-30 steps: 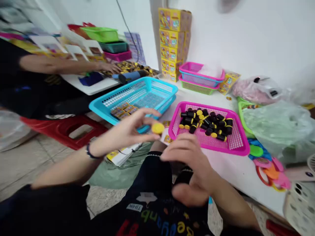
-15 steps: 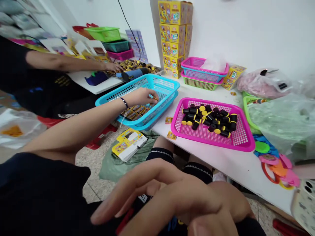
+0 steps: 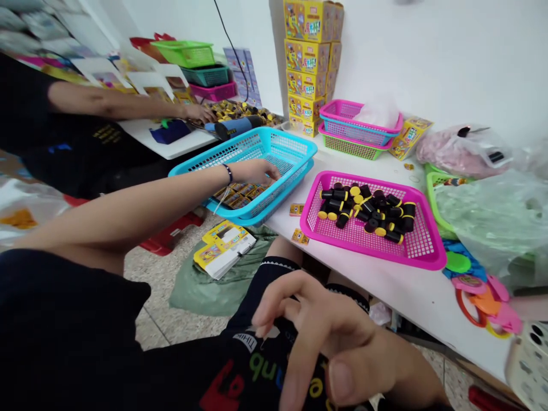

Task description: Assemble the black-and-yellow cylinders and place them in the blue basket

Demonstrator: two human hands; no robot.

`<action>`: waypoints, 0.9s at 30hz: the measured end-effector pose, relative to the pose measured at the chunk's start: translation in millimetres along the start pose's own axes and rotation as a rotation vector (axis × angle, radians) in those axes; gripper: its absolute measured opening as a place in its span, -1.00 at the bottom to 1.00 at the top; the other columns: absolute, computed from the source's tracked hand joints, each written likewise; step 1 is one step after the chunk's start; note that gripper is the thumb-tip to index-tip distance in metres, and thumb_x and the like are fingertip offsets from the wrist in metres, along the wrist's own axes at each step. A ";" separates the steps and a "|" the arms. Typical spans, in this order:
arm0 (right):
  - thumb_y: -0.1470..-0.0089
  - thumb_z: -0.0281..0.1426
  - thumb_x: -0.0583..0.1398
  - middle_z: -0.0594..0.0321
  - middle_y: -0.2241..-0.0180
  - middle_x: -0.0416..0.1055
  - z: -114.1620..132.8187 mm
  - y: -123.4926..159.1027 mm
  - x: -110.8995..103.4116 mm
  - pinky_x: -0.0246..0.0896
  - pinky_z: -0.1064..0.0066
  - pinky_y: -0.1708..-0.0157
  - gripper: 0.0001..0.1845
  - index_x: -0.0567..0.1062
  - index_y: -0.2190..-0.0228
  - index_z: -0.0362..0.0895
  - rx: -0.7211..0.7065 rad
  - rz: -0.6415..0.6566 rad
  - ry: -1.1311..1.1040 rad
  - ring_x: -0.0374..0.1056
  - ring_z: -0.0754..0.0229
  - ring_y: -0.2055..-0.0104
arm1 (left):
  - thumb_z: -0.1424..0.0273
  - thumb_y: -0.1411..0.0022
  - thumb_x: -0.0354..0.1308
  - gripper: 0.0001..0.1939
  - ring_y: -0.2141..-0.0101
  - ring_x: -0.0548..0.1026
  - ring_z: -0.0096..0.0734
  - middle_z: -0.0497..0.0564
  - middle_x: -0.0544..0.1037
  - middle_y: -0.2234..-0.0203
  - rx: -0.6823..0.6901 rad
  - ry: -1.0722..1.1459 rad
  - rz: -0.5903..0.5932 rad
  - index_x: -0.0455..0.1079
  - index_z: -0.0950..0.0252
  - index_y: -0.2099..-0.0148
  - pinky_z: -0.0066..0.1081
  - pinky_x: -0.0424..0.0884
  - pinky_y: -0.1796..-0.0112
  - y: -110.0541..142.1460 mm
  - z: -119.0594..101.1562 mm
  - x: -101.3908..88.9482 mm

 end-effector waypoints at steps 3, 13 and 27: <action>-0.23 -0.07 0.32 0.23 -0.06 0.44 1.6 6.8 -8.6 0.34 0.17 -0.19 -0.83 0.68 0.28 0.18 0.020 0.000 -0.040 0.36 0.06 -0.10 | 0.26 -0.21 0.17 -0.48 0.07 0.61 -0.30 -0.04 0.72 0.05 0.004 0.012 0.032 0.60 0.23 -0.18 -0.52 0.44 0.05 -1.4 1.7 6.3; -0.29 -0.18 0.25 0.24 0.17 0.50 -15.2 26.4 -57.0 0.42 0.28 0.04 -0.81 0.69 0.18 0.15 -0.094 -0.215 -0.098 0.39 0.15 0.07 | 0.22 -0.10 0.29 -0.52 0.15 0.62 -0.26 0.00 0.73 0.14 -0.020 0.019 -0.006 0.64 0.22 -0.07 -0.47 0.45 0.10 -11.0 8.1 6.8; -0.28 -0.19 0.27 0.31 0.52 0.33 -23.2 30.9 -67.8 0.20 0.29 0.31 -0.83 0.67 0.31 0.10 -0.050 -0.278 -0.093 0.28 0.17 0.37 | 0.18 -0.49 -0.08 -0.61 0.12 0.62 -0.26 0.12 0.63 0.03 0.440 0.377 -0.805 0.43 0.12 -0.19 -0.25 0.60 0.11 190.9 -83.3 -75.2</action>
Point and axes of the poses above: each hand's wrist, its own y-axis away from the middle knuckle, its own x-axis out of the palm, z = x × y, the point moved 10 cm from there along -y, towards the middle knuckle
